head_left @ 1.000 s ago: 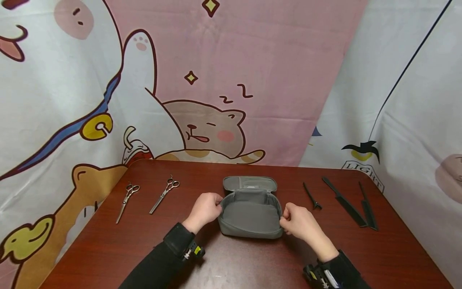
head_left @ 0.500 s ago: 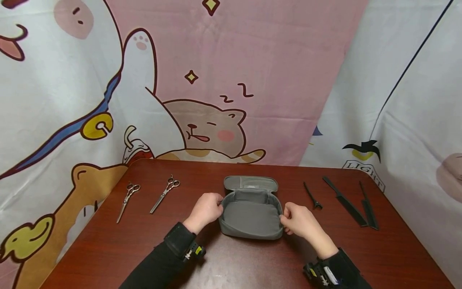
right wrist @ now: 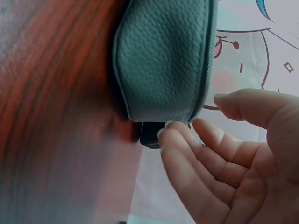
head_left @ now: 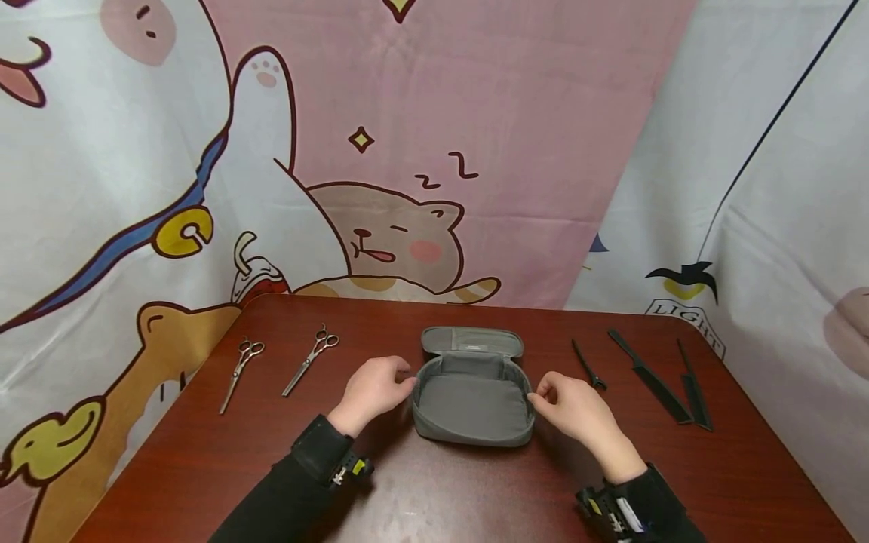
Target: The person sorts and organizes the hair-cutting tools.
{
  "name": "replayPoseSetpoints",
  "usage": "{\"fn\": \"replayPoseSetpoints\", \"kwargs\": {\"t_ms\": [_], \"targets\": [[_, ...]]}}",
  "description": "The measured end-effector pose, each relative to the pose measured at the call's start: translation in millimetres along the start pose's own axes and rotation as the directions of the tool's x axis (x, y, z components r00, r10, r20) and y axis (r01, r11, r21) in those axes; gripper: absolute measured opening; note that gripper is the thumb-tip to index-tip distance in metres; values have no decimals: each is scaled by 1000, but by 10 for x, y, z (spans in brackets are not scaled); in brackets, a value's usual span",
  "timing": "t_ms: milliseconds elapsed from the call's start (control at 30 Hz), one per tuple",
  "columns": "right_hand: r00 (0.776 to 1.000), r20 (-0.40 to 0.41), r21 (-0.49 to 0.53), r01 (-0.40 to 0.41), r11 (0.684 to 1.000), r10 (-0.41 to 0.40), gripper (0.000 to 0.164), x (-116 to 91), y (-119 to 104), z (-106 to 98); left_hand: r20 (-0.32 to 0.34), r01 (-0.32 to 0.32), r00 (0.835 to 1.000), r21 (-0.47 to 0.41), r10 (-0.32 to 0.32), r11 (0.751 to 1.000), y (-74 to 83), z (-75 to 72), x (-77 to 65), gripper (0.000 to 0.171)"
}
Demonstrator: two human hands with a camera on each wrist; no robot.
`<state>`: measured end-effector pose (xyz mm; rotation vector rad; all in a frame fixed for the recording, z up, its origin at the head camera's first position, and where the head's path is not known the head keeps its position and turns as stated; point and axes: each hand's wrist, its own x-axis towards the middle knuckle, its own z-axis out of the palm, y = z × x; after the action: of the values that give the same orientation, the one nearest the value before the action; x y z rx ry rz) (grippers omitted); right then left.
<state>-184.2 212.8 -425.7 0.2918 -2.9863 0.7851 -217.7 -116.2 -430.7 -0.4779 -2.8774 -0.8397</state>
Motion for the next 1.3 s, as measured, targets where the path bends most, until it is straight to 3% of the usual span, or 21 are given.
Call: {"fn": "replayPoseSetpoints", "kwargs": {"t_ms": [233,367,600,833,1033,1300], "targets": [[993,-99,-47,60,997,-64,17,24,-1,-8,-41,64,997,62,-61,996,-135,-167,-29,28],[976,-161,-48,138,989,-144,29,37,6,44,-81,93,993,129,-83,987,-265,-255,-34,32],[953,-195,-45,229,972,-234,52,82,30,113,-124,161,983,225,-136,961,-549,-435,-35,46],[929,-164,-49,327,944,-331,69,163,-29,149,-130,270,960,214,-247,939,-817,-608,-62,44],[929,-104,-39,352,935,-354,75,204,-155,163,-106,311,950,205,-295,928,-992,-703,-69,36],[904,-71,-68,418,906,-423,81,226,-313,197,-49,359,933,222,-357,907,-1143,-779,-46,40]]}}
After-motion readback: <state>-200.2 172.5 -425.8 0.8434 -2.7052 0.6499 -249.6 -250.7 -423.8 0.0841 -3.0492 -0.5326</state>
